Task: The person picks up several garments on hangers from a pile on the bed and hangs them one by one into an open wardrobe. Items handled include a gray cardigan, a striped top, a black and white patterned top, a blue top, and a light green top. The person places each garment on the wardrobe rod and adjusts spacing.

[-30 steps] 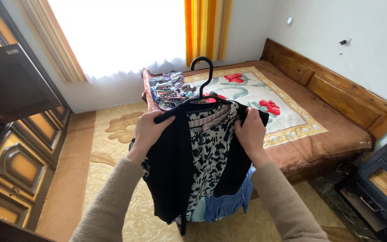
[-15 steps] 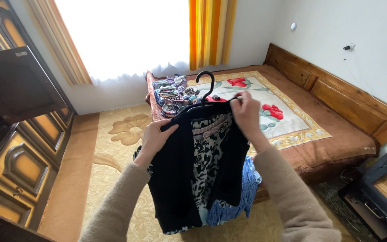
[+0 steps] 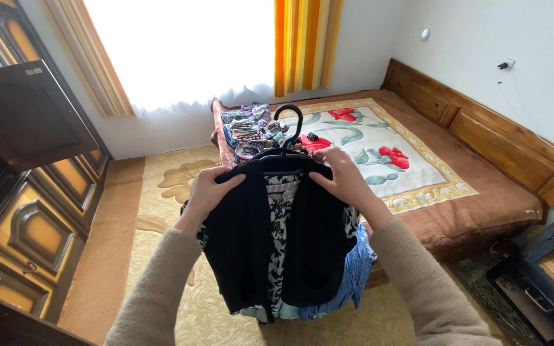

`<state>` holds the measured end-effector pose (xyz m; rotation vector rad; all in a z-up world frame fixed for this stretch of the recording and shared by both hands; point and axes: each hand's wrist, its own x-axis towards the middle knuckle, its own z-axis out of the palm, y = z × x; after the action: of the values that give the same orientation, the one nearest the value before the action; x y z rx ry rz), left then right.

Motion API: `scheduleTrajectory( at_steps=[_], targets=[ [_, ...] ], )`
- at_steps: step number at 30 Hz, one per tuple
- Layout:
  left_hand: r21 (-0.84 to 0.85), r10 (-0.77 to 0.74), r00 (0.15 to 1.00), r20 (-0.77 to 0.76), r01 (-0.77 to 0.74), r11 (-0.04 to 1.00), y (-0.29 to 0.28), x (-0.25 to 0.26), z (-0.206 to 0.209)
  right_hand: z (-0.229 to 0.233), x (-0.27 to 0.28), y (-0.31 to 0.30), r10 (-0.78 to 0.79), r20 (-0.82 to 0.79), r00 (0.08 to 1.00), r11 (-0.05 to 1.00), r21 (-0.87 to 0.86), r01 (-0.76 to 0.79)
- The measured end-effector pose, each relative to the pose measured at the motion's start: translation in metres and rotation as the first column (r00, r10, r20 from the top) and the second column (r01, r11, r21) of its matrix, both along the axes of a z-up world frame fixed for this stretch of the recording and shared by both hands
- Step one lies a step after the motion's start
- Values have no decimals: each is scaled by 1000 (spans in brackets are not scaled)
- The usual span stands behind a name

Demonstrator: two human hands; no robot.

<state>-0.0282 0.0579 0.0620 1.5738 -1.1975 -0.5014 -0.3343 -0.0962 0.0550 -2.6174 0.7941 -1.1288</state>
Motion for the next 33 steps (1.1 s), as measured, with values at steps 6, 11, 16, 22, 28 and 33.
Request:
scheduleTrajectory(
  at_steps=[6,11,16,22,28,33],
  targets=[
    [-1,-39,999,16,39,999,15,-3,28,19,16,17,111,3,994,987,116,-111],
    [-32,-75,984,159,82,996,15,8,24,30,40,13,207,74,976,966,141,-216],
    [-179,-185,898,400,274,945,12,36,21,26,58,4,283,183,942,927,200,-317],
    [-119,-242,926,290,286,951,-7,73,-16,32,81,15,374,247,894,889,178,-421],
    [107,-104,840,533,56,993,36,56,33,34,98,13,391,266,881,886,151,-438],
    [-509,576,639,509,-316,801,39,45,-5,34,112,6,357,256,898,902,154,-402]
  ],
)
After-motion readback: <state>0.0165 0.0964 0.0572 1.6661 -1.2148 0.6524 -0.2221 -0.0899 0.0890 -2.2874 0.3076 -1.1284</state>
